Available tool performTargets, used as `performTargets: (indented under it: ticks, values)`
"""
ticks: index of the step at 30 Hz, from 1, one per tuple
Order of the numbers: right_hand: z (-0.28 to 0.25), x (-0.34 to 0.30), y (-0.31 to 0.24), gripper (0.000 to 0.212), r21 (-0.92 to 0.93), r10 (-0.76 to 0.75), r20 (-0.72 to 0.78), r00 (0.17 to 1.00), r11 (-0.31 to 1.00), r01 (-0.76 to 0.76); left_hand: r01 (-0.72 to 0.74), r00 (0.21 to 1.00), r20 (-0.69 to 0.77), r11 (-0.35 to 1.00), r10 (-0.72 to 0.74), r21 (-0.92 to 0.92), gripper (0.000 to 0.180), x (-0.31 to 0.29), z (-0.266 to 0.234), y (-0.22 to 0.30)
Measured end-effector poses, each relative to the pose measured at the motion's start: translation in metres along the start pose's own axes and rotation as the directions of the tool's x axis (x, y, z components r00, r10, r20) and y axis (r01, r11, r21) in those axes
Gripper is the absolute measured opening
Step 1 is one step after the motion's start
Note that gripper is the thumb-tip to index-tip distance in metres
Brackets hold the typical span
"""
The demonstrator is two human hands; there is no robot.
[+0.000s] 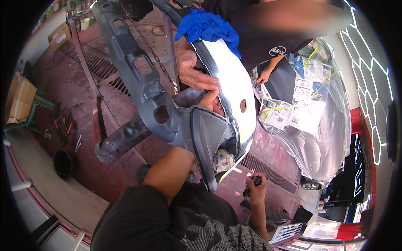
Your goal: The person uses a small sanding block to rub the surface of a silver car bumper, then wipes the area with a blue cloth. They repeat this sanding and wiping process across different sections of the bumper's surface.
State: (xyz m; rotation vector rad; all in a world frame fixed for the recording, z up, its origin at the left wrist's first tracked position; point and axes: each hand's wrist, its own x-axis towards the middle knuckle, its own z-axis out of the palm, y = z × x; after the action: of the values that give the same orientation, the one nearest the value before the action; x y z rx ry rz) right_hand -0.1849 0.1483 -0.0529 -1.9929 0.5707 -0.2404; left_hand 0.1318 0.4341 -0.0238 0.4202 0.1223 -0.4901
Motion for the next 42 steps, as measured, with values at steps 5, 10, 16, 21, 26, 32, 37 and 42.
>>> performTargets:
  ticks: [5, 10, 16, 21, 26, 32, 37, 42]
  values:
    - [0.007, 0.004, 0.000, 0.029, 0.032, 0.001, -0.004, 1.000, 0.999, -0.001, -0.041, 0.997, 0.058, 0.968, 0.057, -0.250, 0.058, 0.000, -0.005, 0.000]
    - [0.010, 0.003, -0.001, 0.029, 0.042, 0.023, 0.024, 0.999, 0.999, -0.024, -0.058, 0.998, 0.027, 0.989, 0.062, -0.133, 0.058, -0.002, -0.004, -0.002]
    - [0.012, 0.000, -0.007, 0.026, 0.019, 0.021, -0.002, 1.000, 1.000, -0.021, -0.066, 0.993, 0.106, 0.992, 0.055, 0.109, 0.053, 0.009, -0.021, -0.004]
    - [0.010, -0.003, -0.005, 0.027, -0.004, -0.001, -0.019, 1.000, 1.000, 0.001, -0.146, 0.987, 0.066, 0.988, 0.143, 0.044, 0.051, 0.014, -0.023, -0.014]
    - [0.006, -0.004, -0.005, 0.028, 0.002, 0.015, -0.021, 1.000, 1.000, -0.015, -0.251, 0.968, 0.014, 0.968, 0.251, -0.009, 0.049, 0.027, -0.024, -0.028]
    - [0.007, -0.008, 0.000, 0.029, 0.077, 0.032, -0.059, 0.998, 0.997, -0.028, -0.234, 0.966, 0.143, 0.966, 0.217, 0.113, 0.044, 0.012, -0.029, -0.017]
    - [0.013, -0.006, 0.002, 0.030, 0.049, 0.028, -0.037, 0.999, 0.998, -0.026, -0.058, 0.995, 0.081, 0.995, 0.051, 0.082, 0.041, 0.016, -0.040, -0.011]
    - [0.015, -0.003, -0.001, 0.030, 0.075, 0.020, -0.058, 0.998, 0.997, -0.015, -0.127, 0.987, 0.116, 0.980, 0.110, 0.153, 0.030, 0.012, -0.042, -0.015]
